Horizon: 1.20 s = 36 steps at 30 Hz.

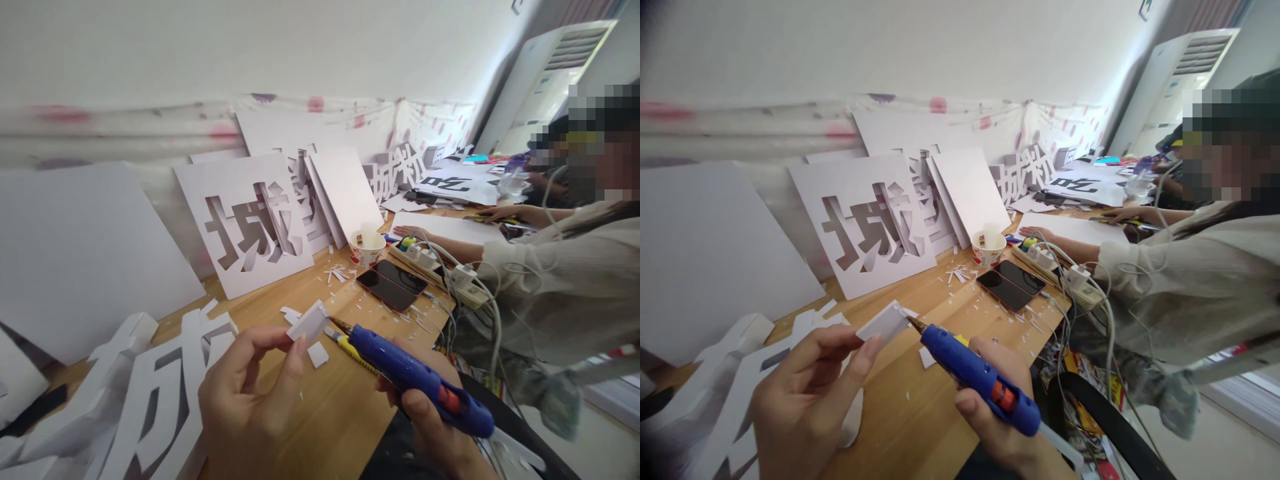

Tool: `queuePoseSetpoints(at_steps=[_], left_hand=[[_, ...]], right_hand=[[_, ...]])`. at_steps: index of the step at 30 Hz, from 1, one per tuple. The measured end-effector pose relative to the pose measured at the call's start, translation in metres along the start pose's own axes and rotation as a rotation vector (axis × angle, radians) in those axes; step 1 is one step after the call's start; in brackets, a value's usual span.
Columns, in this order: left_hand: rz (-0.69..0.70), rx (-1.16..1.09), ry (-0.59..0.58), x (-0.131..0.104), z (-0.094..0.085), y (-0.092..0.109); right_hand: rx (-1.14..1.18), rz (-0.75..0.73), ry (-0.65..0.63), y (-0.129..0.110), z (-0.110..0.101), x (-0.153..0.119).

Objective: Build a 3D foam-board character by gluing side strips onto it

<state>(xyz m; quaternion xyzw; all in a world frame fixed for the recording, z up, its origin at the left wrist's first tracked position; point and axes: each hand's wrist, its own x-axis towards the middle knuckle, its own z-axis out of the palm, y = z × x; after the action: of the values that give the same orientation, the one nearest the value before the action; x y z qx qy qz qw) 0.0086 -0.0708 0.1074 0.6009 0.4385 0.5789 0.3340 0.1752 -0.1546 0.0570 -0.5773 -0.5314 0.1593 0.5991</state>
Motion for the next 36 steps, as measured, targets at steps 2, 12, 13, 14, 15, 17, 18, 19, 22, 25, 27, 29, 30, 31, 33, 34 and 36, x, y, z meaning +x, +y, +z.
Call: queuePoseSetpoints(at_steps=[2,12,13,14,15,17,18,19,22,25,27,29,30,31,33,34,36], left_hand=[[-0.021,-0.012,0.004,-0.001,0.001,0.002],[0.004,-0.001,-0.022,0.003,-0.001,-0.003],[0.017,0.0,-0.028,0.003,-0.001,-0.004],[0.034,0.001,-0.042,0.004,-0.001,-0.005],[0.051,-0.002,-0.057,0.004,-0.001,-0.006],[0.05,-0.014,-0.071,0.006,-0.001,-0.009],[0.031,-0.025,-0.073,0.007,-0.001,-0.01],[0.006,-0.042,-0.082,0.009,0.0,-0.012],[-0.096,-0.158,-0.147,0.015,0.0,-0.019],[-0.21,-0.303,-0.221,0.019,0.001,-0.027],[-0.272,-0.341,-0.245,0.02,0.001,-0.031],[-0.312,-0.352,-0.262,0.02,0.002,-0.031],[-0.325,-0.357,-0.273,0.02,0.002,-0.03],[-0.334,-0.363,-0.283,0.019,0.002,-0.029],[-0.346,-0.377,-0.298,0.019,0.002,-0.027],[-0.353,-0.384,-0.305,0.019,0.002,-0.026],[-0.37,-0.398,-0.312,0.019,0.001,-0.025]], right_hand=[[0.017,-0.029,-0.02,-0.002,-0.001,0.001],[0.087,-0.025,-0.008,-0.002,0.001,-0.001],[0.086,-0.022,-0.013,-0.002,0.001,-0.001],[0.083,-0.024,-0.022,-0.002,0.0,-0.001],[0.08,-0.02,-0.03,-0.002,-0.001,-0.001],[0.079,-0.005,-0.044,0.0,-0.003,-0.002],[0.084,0.004,-0.055,0.001,-0.004,-0.002],[0.093,0.017,-0.06,0.003,-0.004,-0.004],[0.115,0.086,-0.006,0.009,-0.005,-0.011],[0.126,0.17,0.058,0.012,-0.003,-0.018],[0.146,0.193,0.073,0.012,-0.003,-0.019],[0.162,0.187,0.075,0.011,-0.002,-0.019],[0.168,0.173,0.069,0.011,-0.003,-0.018],[0.171,0.157,0.06,0.012,-0.003,-0.017],[0.17,0.133,0.054,0.012,-0.003,-0.015],[0.165,0.127,0.057,0.012,-0.003,-0.014],[0.154,0.123,0.068,0.011,-0.003,-0.013]])
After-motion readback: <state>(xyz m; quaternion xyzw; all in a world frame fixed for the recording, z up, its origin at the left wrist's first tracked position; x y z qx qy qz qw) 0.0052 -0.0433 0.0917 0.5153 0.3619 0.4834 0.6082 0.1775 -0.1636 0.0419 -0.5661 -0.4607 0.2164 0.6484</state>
